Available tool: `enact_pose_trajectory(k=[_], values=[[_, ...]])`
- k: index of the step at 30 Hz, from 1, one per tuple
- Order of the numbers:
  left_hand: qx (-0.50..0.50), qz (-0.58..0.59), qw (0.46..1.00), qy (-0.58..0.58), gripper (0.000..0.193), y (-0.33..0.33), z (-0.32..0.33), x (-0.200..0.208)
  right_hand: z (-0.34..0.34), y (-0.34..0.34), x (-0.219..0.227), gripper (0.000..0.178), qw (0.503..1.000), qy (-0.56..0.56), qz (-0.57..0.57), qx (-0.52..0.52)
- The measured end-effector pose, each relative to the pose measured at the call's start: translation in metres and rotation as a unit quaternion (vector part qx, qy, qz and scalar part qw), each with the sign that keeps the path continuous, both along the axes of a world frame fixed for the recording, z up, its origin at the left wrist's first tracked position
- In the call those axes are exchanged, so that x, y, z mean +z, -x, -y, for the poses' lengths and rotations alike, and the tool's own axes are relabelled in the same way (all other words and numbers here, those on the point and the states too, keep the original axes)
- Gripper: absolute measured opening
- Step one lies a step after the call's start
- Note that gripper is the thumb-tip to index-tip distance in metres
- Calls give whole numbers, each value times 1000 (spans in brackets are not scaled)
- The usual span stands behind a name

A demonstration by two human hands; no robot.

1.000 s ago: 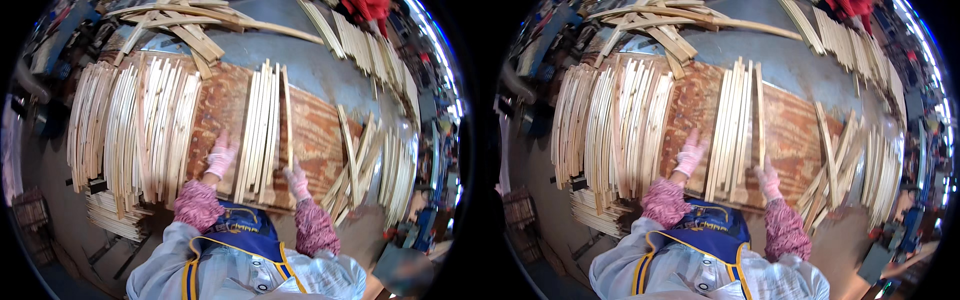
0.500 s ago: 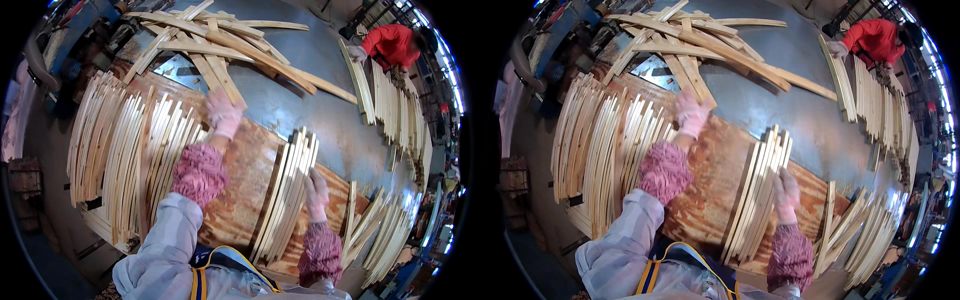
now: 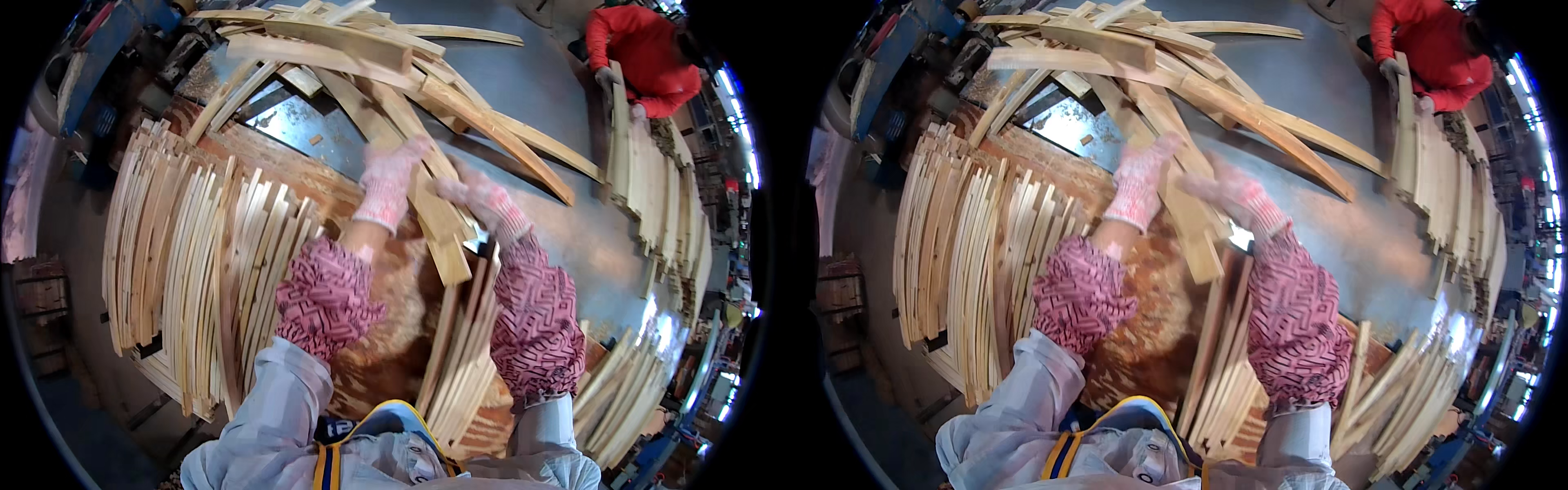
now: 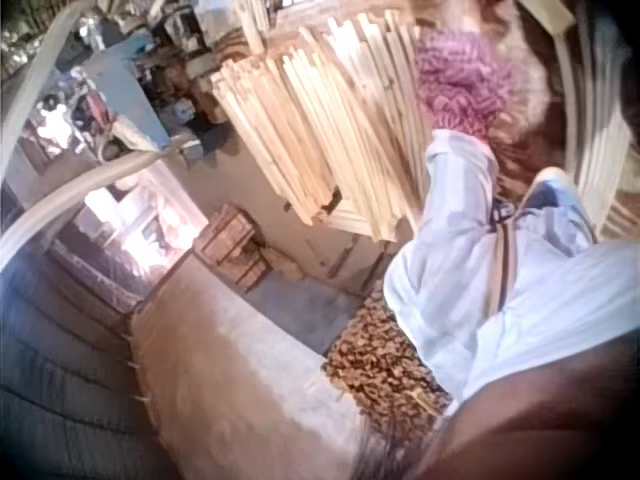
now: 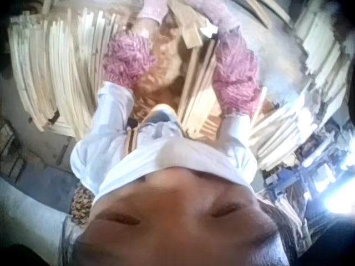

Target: The person gathers thin wooden planks from a workbench, aligns them into neat stacks, and carries the stacks to a conveyor belt. The person repeats this process multiple times, moving between the workbench and the conveyor.

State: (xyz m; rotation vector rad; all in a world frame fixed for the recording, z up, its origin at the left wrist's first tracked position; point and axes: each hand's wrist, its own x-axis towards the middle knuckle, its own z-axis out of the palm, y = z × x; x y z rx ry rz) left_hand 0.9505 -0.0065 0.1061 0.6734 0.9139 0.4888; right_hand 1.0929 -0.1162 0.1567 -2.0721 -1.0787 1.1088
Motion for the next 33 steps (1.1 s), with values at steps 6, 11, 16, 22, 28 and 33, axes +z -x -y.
enact_pose_trajectory(k=[6,11,16,22,28,33], values=[[-95,403,840,350,38,134,133,-14,208,166,-5,56,759,-89,-593,-255],[-122,371,807,444,60,259,191,-43,300,306,-29,52,413,-153,-804,-401],[-207,97,959,169,76,279,189,-47,304,341,-18,51,673,10,-628,-392],[-392,-182,892,-135,133,254,229,-56,284,347,-50,95,946,318,-55,-17],[-409,-199,885,-97,140,240,252,-49,289,321,-35,77,943,306,-40,125],[-272,-52,960,37,94,253,232,-43,252,280,-37,66,961,224,160,14]])
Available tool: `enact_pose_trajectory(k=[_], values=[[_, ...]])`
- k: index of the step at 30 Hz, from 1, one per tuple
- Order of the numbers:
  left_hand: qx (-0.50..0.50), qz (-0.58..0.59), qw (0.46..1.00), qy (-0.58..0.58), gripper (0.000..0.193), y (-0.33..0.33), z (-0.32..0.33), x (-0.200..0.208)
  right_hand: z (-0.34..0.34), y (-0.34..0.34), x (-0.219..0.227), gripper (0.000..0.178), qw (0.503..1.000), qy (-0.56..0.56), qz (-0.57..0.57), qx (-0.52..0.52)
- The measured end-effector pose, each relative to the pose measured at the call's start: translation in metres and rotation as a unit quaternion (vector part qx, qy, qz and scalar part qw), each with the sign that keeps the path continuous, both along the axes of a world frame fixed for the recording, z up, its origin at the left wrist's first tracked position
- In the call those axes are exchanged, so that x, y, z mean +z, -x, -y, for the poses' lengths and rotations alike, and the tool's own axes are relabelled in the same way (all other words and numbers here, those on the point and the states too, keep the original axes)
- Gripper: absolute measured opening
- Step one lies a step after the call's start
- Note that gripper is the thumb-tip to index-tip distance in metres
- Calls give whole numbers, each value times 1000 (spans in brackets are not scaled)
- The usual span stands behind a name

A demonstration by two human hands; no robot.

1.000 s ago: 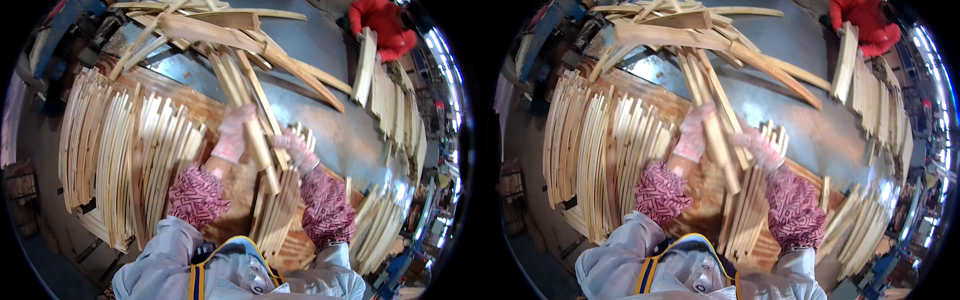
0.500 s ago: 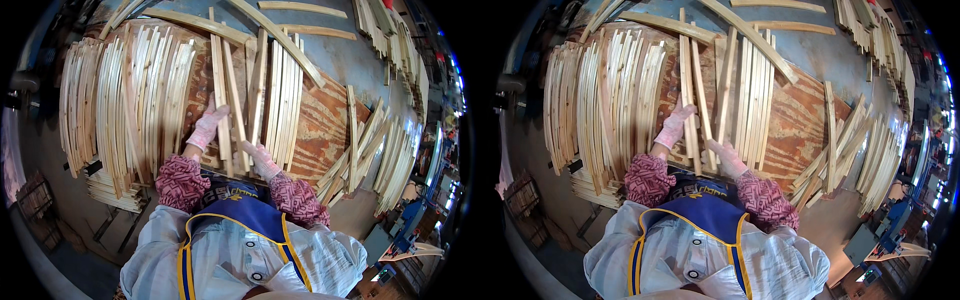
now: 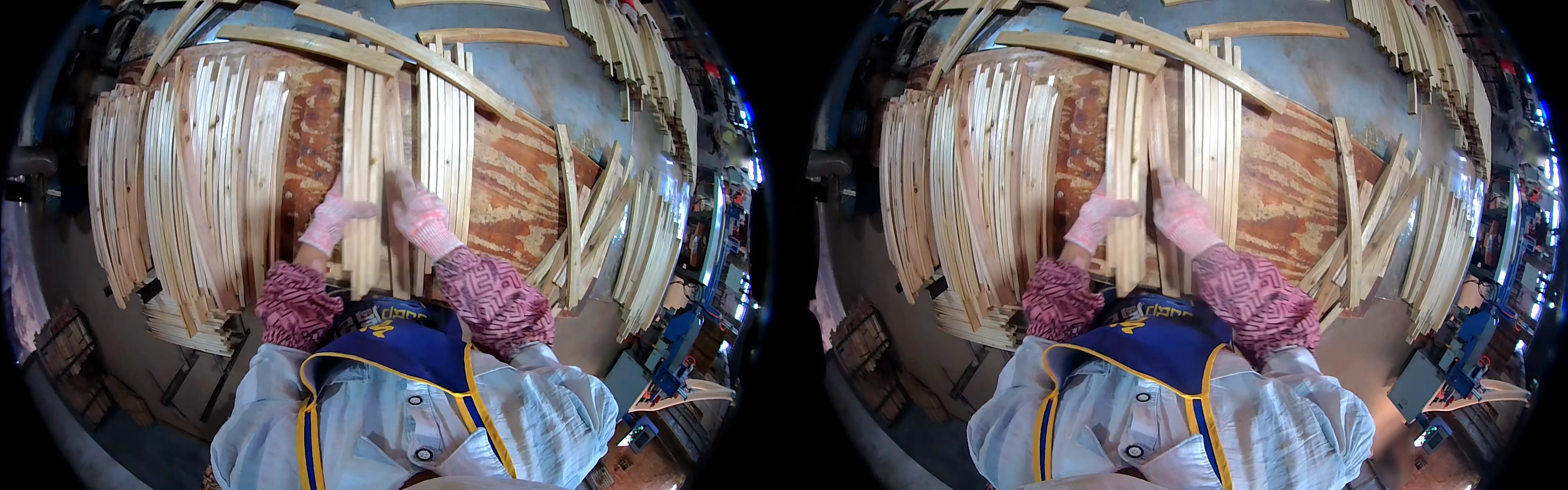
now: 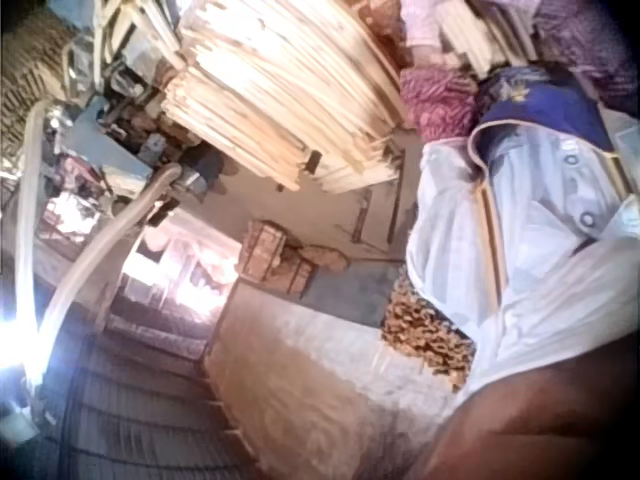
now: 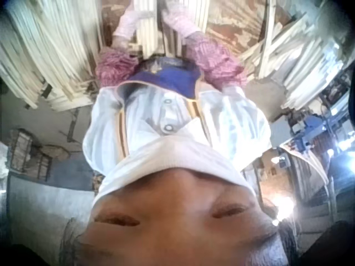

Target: The person gathers thin wooden planks from a workbench, aligns them into neat stacks, and carries the stacks to a conveyor belt. The person repeats this process multiple times, moving between the workbench and the conveyor.

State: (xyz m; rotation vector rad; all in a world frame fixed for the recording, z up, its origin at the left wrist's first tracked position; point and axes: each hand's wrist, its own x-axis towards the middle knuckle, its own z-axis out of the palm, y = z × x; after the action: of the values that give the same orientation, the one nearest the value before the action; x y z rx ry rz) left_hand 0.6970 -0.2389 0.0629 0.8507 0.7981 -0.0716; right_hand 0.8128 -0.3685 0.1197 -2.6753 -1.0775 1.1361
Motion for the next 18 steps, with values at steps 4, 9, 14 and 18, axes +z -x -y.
enact_pose_trajectory(k=[4,9,14,18], values=[[-57,59,997,8,107,18,-49,-4,-53,-24,-5,69,994,61,91,-26],[-103,-6,956,-273,129,46,-39,-16,-55,-54,-2,69,961,54,-100,-252],[-76,-26,978,-191,129,15,23,-18,0,-87,-21,47,979,-183,86,-28],[-419,-277,786,-361,110,-28,-1,35,-39,-185,22,82,924,100,368,26]])
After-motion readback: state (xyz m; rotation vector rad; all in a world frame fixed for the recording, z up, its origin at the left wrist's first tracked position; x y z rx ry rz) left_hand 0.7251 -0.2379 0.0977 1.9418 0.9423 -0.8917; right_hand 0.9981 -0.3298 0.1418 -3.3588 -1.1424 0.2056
